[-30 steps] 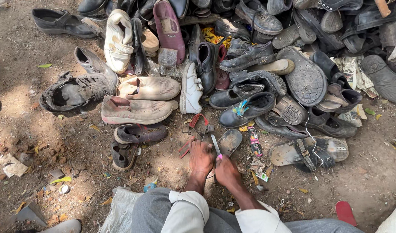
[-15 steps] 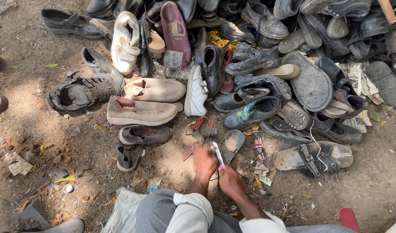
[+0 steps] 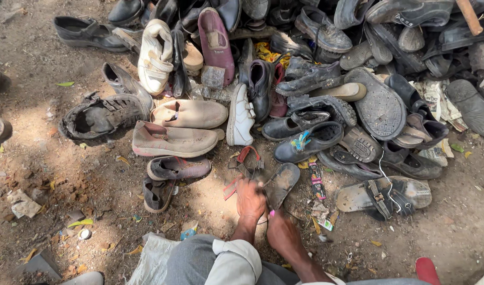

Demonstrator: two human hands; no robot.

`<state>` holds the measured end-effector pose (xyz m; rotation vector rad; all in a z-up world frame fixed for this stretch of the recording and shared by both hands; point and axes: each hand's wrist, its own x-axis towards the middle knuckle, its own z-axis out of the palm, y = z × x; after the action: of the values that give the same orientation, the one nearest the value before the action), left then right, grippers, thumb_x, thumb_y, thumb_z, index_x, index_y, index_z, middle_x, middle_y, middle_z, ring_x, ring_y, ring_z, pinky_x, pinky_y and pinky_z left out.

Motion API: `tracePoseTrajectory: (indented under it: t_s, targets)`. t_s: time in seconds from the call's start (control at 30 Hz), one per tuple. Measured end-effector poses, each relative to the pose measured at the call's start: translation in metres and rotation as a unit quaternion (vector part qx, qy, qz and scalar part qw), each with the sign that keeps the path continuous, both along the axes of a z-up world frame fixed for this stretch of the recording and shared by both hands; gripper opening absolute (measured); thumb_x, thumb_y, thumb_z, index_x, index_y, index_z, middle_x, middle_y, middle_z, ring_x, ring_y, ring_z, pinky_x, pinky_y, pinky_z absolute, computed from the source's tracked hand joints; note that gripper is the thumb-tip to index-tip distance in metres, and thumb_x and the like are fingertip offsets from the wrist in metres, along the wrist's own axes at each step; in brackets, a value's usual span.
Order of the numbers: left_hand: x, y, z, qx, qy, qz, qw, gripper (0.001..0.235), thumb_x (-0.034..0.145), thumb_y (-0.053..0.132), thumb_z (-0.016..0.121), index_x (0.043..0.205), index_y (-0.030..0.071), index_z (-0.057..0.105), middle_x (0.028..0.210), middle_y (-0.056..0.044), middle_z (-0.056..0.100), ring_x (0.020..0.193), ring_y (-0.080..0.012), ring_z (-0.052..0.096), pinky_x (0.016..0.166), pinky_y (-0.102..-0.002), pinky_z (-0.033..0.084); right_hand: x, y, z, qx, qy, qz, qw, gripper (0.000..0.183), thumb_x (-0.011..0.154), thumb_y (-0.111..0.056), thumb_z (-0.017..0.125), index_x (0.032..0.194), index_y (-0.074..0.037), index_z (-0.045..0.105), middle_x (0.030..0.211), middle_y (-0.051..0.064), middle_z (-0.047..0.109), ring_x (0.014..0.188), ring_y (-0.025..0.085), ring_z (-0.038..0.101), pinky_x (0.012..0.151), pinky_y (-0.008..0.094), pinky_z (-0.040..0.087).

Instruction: The person uses a knife to trim and prepare the soles of various used shoes and sandals, picking them one by one from a large pile on the ground.

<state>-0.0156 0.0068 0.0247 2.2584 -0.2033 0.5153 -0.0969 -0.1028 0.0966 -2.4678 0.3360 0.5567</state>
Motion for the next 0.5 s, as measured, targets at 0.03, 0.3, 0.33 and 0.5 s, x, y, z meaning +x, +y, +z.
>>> tracePoseTrajectory:
  t_s: [0.03, 0.3, 0.33, 0.5]
  targets:
    - [-0.002, 0.001, -0.001, -0.007, 0.000, 0.001, 1.000, 0.024, 0.074, 0.006, 0.064, 0.098, 0.005, 0.065, 0.095, -0.017, 0.060, 0.102, -0.0397, 0.057, 0.115, -0.056, 0.036, -0.009, 0.000, -0.004, 0.008, -0.007, 0.002, 1.000, 0.034, 0.104, -0.029, 0.041, 0.113, 0.000, 0.056, 0.089, 0.033, 0.072, 0.087, 0.051, 0.071, 0.079, 0.062, 0.054]
    - [0.000, 0.002, 0.000, 0.007, 0.003, 0.035, 0.999, 0.011, 0.083, 0.010, 0.064, 0.092, 0.004, 0.060, 0.095, -0.018, 0.060, 0.098, -0.0417, 0.055, 0.102, -0.055, 0.038, -0.009, 0.000, -0.006, -0.011, -0.035, 0.042, 0.998, 0.032, 0.103, -0.025, 0.042, 0.115, 0.003, 0.050, 0.084, 0.031, 0.070, 0.081, 0.050, 0.071, 0.073, 0.061, 0.054]
    - [0.006, 0.002, 0.000, -0.012, 0.018, 0.063, 0.998, 0.009, 0.087, 0.011, 0.063, 0.092, 0.004, 0.060, 0.094, -0.018, 0.059, 0.097, -0.0413, 0.055, 0.097, -0.054, 0.039, -0.019, 0.000, -0.002, -0.017, -0.034, 0.050, 0.998, 0.034, 0.105, -0.028, 0.041, 0.116, 0.004, 0.050, 0.083, 0.031, 0.071, 0.082, 0.049, 0.072, 0.074, 0.061, 0.054]
    - [0.008, 0.003, -0.004, -0.039, 0.003, 0.074, 0.996, 0.010, 0.096, 0.014, 0.064, 0.096, 0.005, 0.061, 0.092, -0.018, 0.058, 0.095, -0.0403, 0.055, 0.093, -0.053, 0.042, -0.031, -0.007, -0.033, 0.010, -0.020, -0.008, 1.000, 0.034, 0.104, -0.029, 0.044, 0.110, 0.003, 0.053, 0.086, 0.032, 0.071, 0.082, 0.051, 0.071, 0.075, 0.060, 0.054]
